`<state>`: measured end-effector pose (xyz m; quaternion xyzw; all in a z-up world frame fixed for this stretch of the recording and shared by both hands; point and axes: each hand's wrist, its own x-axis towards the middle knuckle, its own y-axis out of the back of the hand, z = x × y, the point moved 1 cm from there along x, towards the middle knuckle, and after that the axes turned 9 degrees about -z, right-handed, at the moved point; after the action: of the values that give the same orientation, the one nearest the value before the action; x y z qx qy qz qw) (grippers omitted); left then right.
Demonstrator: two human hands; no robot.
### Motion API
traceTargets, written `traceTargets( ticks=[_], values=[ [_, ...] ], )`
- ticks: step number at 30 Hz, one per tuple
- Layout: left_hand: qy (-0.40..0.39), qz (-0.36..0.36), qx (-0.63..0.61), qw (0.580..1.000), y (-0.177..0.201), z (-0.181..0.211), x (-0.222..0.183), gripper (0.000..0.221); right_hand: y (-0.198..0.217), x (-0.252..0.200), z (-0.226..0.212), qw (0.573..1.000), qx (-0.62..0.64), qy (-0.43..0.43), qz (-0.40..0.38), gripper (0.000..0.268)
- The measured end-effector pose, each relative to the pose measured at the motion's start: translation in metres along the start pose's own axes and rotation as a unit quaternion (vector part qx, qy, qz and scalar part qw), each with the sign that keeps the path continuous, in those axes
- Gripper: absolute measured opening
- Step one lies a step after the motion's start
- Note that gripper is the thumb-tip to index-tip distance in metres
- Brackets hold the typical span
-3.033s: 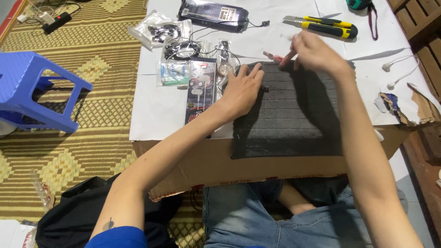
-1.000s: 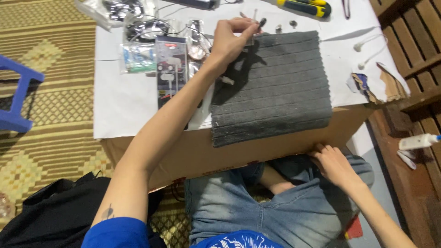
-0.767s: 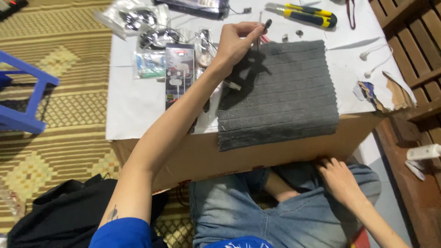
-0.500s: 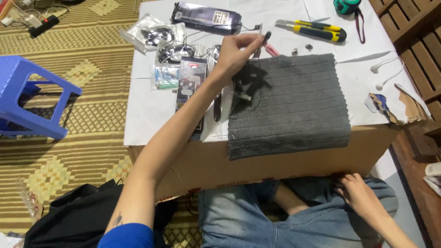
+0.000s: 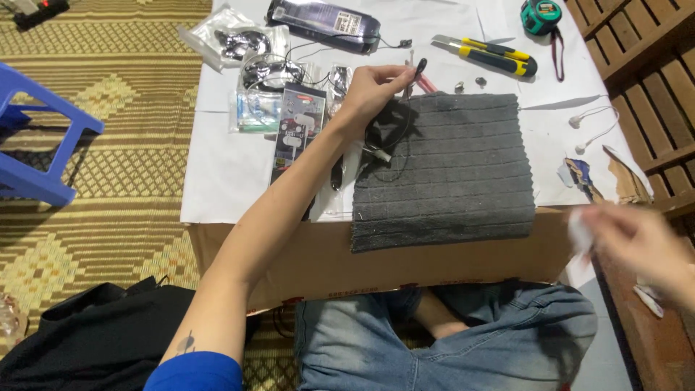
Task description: Assembling small electronic components by applying glue and joining parts together
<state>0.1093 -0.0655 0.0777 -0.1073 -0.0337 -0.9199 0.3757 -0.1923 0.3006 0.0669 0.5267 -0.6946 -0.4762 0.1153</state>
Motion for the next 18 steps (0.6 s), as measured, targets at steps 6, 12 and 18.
traceTargets(
  ticks=[6, 12, 18],
  values=[
    [0.052, -0.007, -0.040, 0.998, 0.000, 0.010, -0.007, 0.043, 0.079, 0.130, -0.058, 0.909, -0.275, 0.226, 0.215, 0.019],
    [0.011, -0.034, 0.008, 0.999, -0.001, 0.003, 0.001, 0.040, 0.045, 0.200, -0.111, 0.961, -0.177, 0.118, 0.176, 0.010],
    [-0.041, -0.102, -0.001, 0.994, -0.014, 0.017, -0.006, 0.031, 0.011, 0.199, -0.114, 0.912, -0.102, 0.222, 0.329, 0.014]
  ],
)
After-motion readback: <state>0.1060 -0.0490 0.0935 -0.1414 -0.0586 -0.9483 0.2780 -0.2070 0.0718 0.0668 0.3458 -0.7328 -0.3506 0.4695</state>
